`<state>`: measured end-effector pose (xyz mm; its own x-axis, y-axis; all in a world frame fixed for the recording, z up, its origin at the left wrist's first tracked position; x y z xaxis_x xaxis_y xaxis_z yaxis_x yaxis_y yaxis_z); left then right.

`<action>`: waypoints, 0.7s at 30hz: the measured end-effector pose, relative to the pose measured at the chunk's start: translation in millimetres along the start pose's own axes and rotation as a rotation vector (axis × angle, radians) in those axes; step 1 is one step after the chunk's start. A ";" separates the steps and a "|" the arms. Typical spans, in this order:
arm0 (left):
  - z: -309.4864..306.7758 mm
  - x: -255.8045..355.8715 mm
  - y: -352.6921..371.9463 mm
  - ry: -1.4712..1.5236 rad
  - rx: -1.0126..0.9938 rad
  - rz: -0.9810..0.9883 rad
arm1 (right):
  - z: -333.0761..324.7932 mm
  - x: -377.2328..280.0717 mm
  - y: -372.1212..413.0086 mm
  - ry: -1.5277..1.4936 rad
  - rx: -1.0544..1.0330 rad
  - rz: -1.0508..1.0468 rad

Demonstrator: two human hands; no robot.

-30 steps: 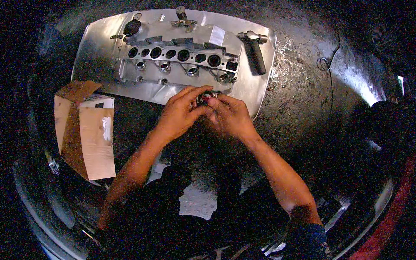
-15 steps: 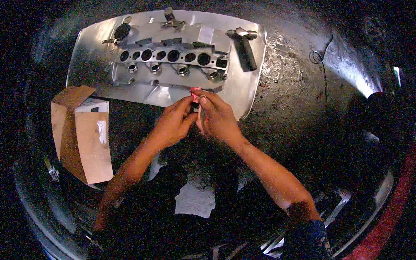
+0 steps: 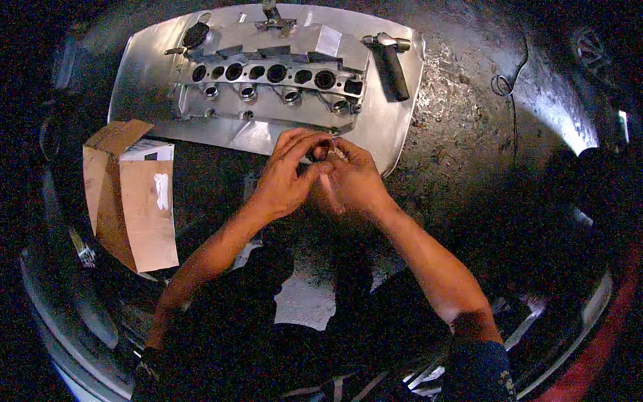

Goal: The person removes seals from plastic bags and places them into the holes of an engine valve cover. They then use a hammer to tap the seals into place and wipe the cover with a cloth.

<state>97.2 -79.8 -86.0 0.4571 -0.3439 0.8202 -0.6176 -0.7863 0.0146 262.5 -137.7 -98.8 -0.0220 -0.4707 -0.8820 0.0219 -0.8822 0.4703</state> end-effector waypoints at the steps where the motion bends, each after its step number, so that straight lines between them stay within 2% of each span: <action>1: 1.5 -0.1 3.0 0.007 0.000 -0.029 | 0.1 0.6 0.3 0.053 0.027 0.034; 3: 3.7 -0.8 6.9 0.007 0.030 -0.090 | 1.8 -2.7 1.2 0.158 0.077 0.107; 5: 4.5 -1.1 9.5 -0.027 0.072 -0.137 | 1.8 0.4 -1.3 0.351 0.093 0.030; 7: -1.3 -2.5 10.2 0.090 0.070 -0.256 | 2.9 4.7 -3.7 0.458 0.085 -0.101; 9: -6.1 -7.1 12.5 0.137 0.079 -0.340 | 2.7 5.5 -1.4 0.243 0.059 -0.088; 11: -7.9 -20.3 15.0 0.111 0.107 -0.391 | 14.0 -25.1 5.0 -0.244 0.027 0.091; 12: -0.5 -35.1 16.6 0.028 0.148 -0.342 | 23.6 -14.6 7.6 -0.176 -0.063 0.087; 14: -1.0 -44.3 15.5 0.222 0.084 -0.406 | 30.3 -13.1 11.4 -0.134 -0.078 0.145; 15: -1.3 -47.1 16.2 0.320 0.051 -0.438 | 28.1 -13.7 11.0 -0.175 -0.102 0.160; 17: -0.5 -50.2 17.9 0.289 0.066 -0.397 | 23.6 -14.8 10.7 -0.257 -0.147 0.191; 19: -6.5 -47.0 18.3 0.309 0.124 -0.382 | 16.0 -25.2 12.8 -0.514 -0.234 0.277; 20: -9.6 -47.7 14.7 0.374 0.118 -0.383 | 9.5 -8.9 5.6 -0.284 -0.160 0.185; 21: -12.9 -42.4 12.8 0.394 0.061 -0.378 | 12.2 -8.8 6.3 -0.318 -0.116 0.155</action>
<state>61.6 -68.7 -113.1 0.3585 0.1774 0.9165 -0.4130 -0.8504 0.3261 250.6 -139.3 -87.7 -0.3183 -0.5943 -0.7386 0.1622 -0.8018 0.5752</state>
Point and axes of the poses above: each hand's wrist, its own y-axis away from the middle knuckle, its own z-axis out of the palm, x = y × z, the point moved 1 cm from there along -y, towards the middle knuckle, and after that the axes turned 4 degrees about -y, right-handed, at the moved point
